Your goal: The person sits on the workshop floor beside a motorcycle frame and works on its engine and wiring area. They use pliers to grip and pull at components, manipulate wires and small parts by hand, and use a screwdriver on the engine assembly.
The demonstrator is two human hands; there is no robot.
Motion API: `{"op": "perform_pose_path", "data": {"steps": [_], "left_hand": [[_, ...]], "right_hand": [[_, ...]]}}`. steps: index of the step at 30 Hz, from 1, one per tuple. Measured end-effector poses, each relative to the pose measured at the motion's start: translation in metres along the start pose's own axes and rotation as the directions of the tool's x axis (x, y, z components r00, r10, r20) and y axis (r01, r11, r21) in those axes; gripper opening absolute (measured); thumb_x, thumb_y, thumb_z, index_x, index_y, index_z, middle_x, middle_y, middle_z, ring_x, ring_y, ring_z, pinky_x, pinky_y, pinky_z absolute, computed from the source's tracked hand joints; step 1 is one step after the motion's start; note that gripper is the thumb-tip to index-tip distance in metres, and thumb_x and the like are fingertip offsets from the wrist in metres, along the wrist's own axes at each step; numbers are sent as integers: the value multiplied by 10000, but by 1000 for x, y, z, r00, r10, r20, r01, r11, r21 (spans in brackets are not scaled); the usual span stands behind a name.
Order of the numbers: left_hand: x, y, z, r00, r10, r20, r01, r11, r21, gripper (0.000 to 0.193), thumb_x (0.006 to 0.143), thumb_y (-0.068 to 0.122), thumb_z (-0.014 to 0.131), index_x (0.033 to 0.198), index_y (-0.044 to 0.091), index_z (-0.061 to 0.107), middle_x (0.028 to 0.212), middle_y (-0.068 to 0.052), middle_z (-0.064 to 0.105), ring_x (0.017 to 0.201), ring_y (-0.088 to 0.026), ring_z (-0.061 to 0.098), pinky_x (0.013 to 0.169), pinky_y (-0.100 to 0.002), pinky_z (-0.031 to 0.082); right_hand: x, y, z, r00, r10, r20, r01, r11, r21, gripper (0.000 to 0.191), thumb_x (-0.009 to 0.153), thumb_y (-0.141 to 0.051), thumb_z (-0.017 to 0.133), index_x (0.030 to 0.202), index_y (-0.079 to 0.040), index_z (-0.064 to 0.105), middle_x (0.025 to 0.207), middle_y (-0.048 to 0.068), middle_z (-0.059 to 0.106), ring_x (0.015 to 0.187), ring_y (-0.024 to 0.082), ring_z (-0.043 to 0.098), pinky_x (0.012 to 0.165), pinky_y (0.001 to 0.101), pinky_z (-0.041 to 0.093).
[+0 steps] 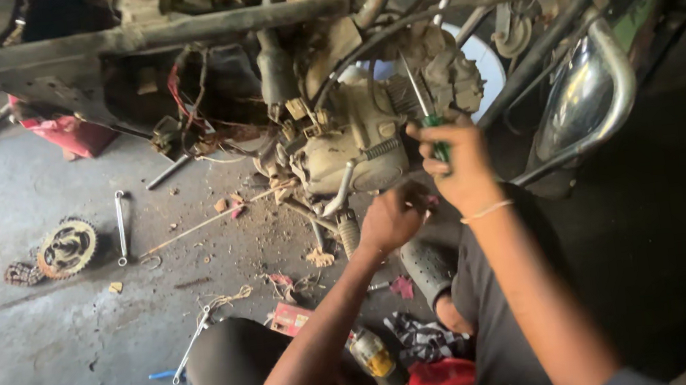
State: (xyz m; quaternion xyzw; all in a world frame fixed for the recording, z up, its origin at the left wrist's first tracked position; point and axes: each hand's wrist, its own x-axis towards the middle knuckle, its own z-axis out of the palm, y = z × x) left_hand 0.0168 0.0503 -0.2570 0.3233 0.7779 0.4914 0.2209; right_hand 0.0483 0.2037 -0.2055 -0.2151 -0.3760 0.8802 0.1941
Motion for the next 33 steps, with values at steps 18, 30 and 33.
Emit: {"op": "perform_pose_path", "data": {"steps": [18,30,33], "left_hand": [[85,40,-9,986,-134,-101,11,652,-758,246,949,190,759,1047,-34,734,886,-61,757,738,-148,681,639,-280,553],[91,44,-18,974,-72,213,223,436,-872,251,1042,183,467,1154,40,640,946,-68,714,822,-165,696,763,-282,577],[91,40,-15,999,-22,44,48,567,-823,229,1069,66,583,1250,-54,654,989,-69,654,864,-151,607,753,-291,486]], "right_hand": [[-4,20,11,841,-493,-224,458,868,-193,297,890,-144,667,1175,-71,623,1118,31,633,1048,157,586,940,316,458],[-43,31,3,988,-121,-97,117,992,-52,155,1006,-303,583,1121,-209,540,681,-43,458,531,77,417,496,278,391],[-42,49,8,922,-376,-91,311,859,-406,249,986,-223,589,1210,-215,482,833,-42,517,694,62,493,574,271,429]]}}
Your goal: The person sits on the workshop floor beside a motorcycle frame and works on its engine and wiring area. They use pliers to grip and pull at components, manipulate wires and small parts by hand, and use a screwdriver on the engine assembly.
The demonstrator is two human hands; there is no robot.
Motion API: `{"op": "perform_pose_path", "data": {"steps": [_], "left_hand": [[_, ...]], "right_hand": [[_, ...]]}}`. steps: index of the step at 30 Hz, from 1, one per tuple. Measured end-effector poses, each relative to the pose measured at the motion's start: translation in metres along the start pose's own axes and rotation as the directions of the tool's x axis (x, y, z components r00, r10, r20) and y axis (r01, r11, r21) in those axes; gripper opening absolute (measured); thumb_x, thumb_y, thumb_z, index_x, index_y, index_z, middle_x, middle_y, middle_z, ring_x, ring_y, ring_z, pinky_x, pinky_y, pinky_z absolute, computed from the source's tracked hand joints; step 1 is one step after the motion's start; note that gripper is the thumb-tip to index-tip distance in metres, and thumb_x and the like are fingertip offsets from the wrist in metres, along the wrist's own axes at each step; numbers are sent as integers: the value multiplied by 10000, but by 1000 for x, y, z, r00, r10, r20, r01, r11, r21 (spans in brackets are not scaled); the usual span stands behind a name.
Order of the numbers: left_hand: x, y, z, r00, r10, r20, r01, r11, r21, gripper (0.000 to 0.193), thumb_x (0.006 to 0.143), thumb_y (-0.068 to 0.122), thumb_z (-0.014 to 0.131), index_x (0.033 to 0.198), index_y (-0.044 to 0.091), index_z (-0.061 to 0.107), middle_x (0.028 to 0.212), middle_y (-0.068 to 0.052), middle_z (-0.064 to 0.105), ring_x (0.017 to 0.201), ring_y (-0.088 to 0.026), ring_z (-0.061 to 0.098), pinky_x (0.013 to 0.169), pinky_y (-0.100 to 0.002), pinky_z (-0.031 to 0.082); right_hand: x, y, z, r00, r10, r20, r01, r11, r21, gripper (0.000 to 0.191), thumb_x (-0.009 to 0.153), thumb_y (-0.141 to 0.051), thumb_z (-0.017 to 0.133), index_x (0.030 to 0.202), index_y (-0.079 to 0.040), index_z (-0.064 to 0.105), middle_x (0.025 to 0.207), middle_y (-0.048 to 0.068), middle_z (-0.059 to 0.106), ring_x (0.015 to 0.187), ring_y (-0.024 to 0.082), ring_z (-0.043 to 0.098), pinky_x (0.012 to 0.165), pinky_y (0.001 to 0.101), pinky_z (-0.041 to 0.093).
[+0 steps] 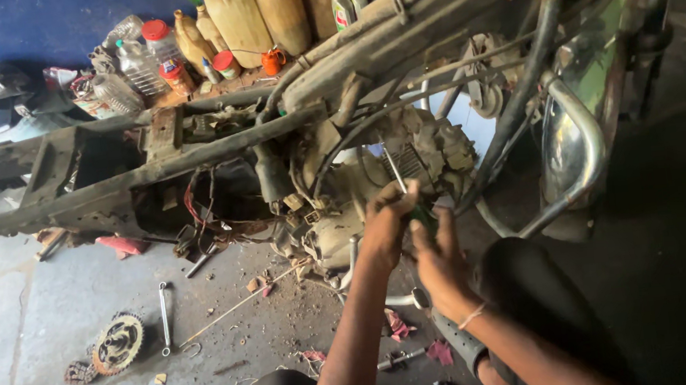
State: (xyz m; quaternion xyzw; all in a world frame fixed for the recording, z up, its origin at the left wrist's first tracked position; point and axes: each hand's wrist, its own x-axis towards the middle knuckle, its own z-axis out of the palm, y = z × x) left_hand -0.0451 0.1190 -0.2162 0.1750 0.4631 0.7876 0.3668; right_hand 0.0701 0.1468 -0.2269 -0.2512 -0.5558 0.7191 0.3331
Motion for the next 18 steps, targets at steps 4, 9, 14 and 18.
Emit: {"op": "perform_pose_path", "data": {"steps": [4,9,14,18], "left_hand": [[6,-2,-1,994,-107,-9,105,982,-158,402,893,-103,443,1248,-40,623,963,-117,695,826,-215,687,755,-335,575],[0,-1,-5,990,-135,43,142,951,-276,371,924,-68,386,1242,-6,565,1008,-140,725,903,-227,726,790,-332,611],[-4,-4,-3,974,36,222,23,966,-257,386,1041,-81,462,1399,-29,600,982,-123,714,788,-182,674,610,-279,575],[-2,-3,1,996,-6,88,29,966,-257,487,943,-163,447,1390,-45,598,1018,-120,698,869,-205,685,748,-319,603]], "right_hand": [[1,13,-1,996,-24,84,0,962,272,249,1023,-116,615,1194,-62,442,901,-6,537,740,99,525,615,286,455],[10,7,-11,938,198,284,-340,682,647,255,983,-199,649,1203,-124,543,754,22,570,575,130,552,497,292,454],[8,2,-8,946,-321,-44,318,946,-67,283,978,-144,693,1215,-92,548,938,1,612,786,81,569,615,265,484],[10,2,-13,972,215,95,-235,891,388,241,1000,-175,701,1134,-44,550,791,34,596,584,122,573,456,290,442]]}}
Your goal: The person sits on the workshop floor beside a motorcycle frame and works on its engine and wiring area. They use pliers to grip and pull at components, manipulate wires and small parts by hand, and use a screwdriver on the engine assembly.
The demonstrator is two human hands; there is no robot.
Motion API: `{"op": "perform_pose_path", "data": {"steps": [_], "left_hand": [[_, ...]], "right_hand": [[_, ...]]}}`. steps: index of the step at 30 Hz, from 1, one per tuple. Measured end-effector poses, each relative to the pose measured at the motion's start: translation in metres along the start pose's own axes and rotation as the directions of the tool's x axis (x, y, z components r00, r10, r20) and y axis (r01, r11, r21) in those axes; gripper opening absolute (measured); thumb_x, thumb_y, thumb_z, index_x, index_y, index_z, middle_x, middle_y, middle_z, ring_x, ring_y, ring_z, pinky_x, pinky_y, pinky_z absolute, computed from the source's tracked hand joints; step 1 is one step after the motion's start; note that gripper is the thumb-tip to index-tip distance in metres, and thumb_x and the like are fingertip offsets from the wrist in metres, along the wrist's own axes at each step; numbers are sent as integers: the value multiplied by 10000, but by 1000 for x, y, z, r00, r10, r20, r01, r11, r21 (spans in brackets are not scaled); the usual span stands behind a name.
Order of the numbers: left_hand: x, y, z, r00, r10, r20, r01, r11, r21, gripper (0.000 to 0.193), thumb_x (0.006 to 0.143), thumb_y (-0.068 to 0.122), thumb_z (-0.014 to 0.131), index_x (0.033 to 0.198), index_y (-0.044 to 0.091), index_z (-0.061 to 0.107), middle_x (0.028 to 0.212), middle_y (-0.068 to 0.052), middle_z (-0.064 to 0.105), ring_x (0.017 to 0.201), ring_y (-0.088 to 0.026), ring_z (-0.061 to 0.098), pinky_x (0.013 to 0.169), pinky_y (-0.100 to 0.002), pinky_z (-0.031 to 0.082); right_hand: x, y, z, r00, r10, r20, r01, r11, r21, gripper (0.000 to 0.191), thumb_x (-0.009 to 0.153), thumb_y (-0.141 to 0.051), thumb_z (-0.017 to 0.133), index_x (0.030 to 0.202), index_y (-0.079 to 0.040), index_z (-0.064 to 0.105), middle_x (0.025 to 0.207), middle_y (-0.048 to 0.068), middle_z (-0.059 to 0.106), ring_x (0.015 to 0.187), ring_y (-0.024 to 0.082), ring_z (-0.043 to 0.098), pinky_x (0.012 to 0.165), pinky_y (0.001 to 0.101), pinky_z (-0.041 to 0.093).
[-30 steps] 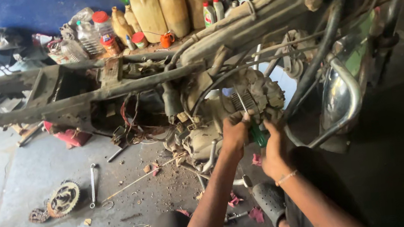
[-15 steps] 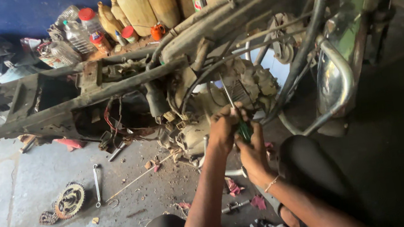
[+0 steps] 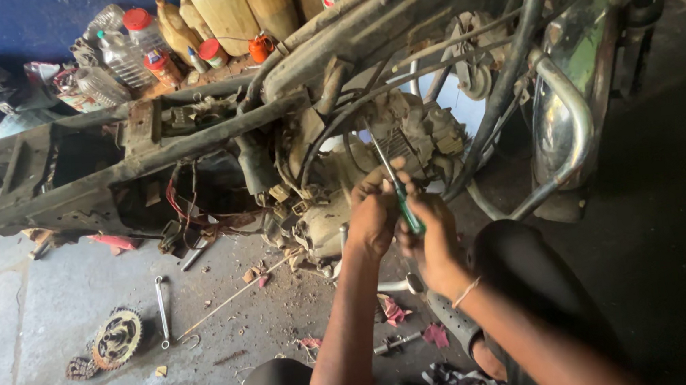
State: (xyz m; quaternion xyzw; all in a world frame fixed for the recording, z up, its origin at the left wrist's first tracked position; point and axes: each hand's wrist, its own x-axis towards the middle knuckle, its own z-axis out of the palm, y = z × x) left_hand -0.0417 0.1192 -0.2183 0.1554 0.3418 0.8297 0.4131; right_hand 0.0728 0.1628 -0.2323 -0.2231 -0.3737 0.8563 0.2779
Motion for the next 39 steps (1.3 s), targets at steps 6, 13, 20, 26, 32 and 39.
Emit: {"op": "perform_pose_path", "data": {"steps": [6,13,20,26,32,39], "left_hand": [[-4,-1,5,999,-39,5,38,998,57,359,1089,2,491,1434,28,587,1041,-81,684,926,-164,672,841,-301,559],[3,-2,6,995,66,71,-67,998,10,510,877,-141,492,1370,-40,573,1048,-129,689,918,-226,707,852,-342,595],[0,-4,4,992,90,90,-101,987,128,452,981,-72,536,1433,-49,545,1078,-129,670,890,-210,660,789,-334,560],[3,-8,0,986,69,154,-61,997,-56,462,1013,27,561,1472,29,511,1117,-91,685,896,-169,688,725,-258,558],[5,-9,-5,985,105,136,-119,988,97,497,996,-6,601,1487,5,527,1104,-95,656,875,-140,677,715,-232,554],[5,-8,-2,973,154,170,-180,972,153,455,1059,-51,578,1506,23,536,1054,-84,662,654,-119,573,459,-201,440]], "right_hand": [[5,-7,0,923,-378,67,363,801,-476,353,966,-164,663,1263,-169,473,833,34,566,663,106,529,535,235,401],[-2,-15,6,996,52,74,-56,997,47,331,935,-115,651,1212,-78,473,684,65,594,372,131,478,307,257,326],[-2,-18,7,990,-141,-19,128,943,-306,502,896,-42,649,1338,-119,422,718,68,621,458,140,572,363,283,419],[1,-17,6,990,-136,-31,113,912,-395,415,919,-79,633,1282,-131,438,720,72,605,459,141,587,361,282,403],[10,-14,0,995,95,26,-97,994,54,302,951,-91,654,1192,-43,477,758,87,627,466,158,568,344,283,378],[9,-30,6,856,-474,208,496,636,-591,421,942,-50,625,1303,-59,407,798,53,624,593,137,593,481,270,404]]}}
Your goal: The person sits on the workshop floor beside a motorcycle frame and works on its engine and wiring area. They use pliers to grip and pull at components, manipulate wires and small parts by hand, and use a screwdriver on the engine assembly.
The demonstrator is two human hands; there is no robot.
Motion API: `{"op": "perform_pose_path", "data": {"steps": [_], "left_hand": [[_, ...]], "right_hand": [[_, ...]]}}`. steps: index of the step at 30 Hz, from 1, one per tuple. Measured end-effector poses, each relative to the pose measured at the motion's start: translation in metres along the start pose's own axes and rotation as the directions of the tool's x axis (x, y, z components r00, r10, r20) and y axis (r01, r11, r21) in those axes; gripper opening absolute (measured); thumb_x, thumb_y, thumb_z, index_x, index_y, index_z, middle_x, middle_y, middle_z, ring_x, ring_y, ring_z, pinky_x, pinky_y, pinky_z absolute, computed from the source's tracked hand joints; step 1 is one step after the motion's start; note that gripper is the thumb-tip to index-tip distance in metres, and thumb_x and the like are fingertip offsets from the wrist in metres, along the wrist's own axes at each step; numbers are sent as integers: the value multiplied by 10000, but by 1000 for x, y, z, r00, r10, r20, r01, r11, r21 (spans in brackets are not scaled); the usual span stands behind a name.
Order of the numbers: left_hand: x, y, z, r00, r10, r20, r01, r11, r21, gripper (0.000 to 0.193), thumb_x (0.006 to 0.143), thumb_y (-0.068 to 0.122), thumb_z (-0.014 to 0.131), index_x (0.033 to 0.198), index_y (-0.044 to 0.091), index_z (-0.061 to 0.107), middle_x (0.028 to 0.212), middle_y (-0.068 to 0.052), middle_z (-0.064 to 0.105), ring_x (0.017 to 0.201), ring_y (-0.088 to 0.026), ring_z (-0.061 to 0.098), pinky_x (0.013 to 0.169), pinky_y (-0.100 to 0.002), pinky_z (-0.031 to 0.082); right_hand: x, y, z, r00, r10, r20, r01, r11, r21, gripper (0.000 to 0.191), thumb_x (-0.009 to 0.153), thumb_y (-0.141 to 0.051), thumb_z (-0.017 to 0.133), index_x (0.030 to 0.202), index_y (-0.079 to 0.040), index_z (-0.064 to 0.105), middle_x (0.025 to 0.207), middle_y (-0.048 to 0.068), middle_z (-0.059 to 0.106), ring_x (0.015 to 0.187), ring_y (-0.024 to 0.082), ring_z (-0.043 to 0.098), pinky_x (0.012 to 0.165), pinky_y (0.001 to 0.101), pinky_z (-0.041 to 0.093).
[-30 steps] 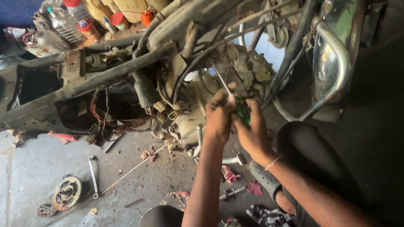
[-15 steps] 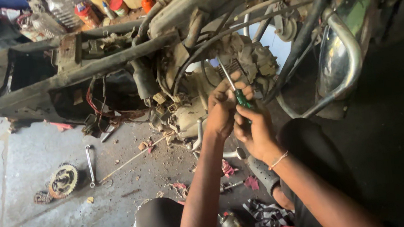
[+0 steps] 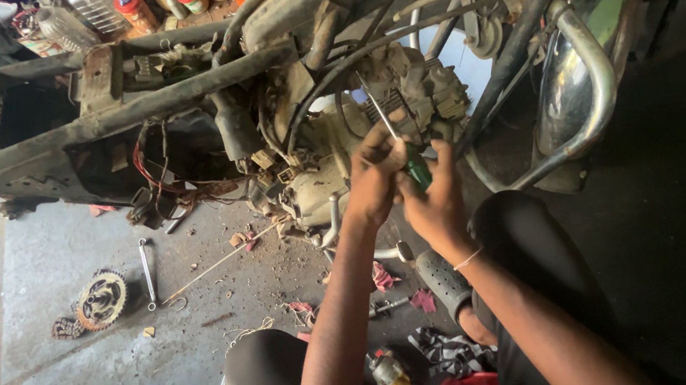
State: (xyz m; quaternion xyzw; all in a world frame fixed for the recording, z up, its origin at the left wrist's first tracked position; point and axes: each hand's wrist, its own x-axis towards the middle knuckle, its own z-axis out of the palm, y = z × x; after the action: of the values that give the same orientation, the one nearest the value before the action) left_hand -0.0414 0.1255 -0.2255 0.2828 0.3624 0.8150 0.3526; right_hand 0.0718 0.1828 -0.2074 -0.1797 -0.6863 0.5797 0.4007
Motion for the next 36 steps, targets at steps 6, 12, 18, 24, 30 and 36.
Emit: {"op": "perform_pose_path", "data": {"steps": [6,12,18,24,30,36], "left_hand": [[3,-7,8,989,-100,-108,73,971,-228,563,890,-83,508,1445,6,499,1111,-122,702,992,-196,737,878,-296,638],[2,-8,6,994,-7,-109,2,999,-45,435,1023,-58,581,1455,-22,557,1121,-115,692,968,-180,692,812,-311,574],[0,-6,6,988,-114,-103,103,989,-107,353,1036,86,579,1387,52,595,1083,-27,708,799,-91,634,639,-206,490],[0,-5,8,987,-47,-154,58,996,69,328,977,78,625,1302,37,648,955,-55,748,624,-96,575,520,-227,410],[3,-3,14,970,11,-244,93,907,410,307,1011,37,703,1306,-41,671,936,-69,700,749,-124,590,619,-258,452],[3,4,11,976,-91,-197,108,991,74,289,917,98,644,1197,33,679,962,-49,773,820,-150,713,612,-286,514]], "right_hand": [[2,-1,-2,968,249,29,-250,954,163,432,895,-38,629,1265,-101,415,789,79,584,523,176,567,401,279,364],[7,11,-9,882,407,239,-472,746,469,470,925,5,638,1290,-35,345,816,122,644,542,148,600,376,254,428],[7,12,-11,998,-55,25,60,967,-249,629,853,23,649,1381,-60,317,859,79,674,594,169,645,467,251,472],[8,23,-14,796,530,294,-586,552,593,523,894,45,658,1345,-56,413,870,111,630,563,197,560,401,288,360],[5,26,-12,876,-479,47,435,746,-504,586,847,-22,638,1366,-76,371,937,130,602,787,290,641,643,341,464],[6,18,-8,825,351,442,-532,223,817,467,825,77,713,1241,-24,526,729,132,689,499,205,636,359,302,452]]}}
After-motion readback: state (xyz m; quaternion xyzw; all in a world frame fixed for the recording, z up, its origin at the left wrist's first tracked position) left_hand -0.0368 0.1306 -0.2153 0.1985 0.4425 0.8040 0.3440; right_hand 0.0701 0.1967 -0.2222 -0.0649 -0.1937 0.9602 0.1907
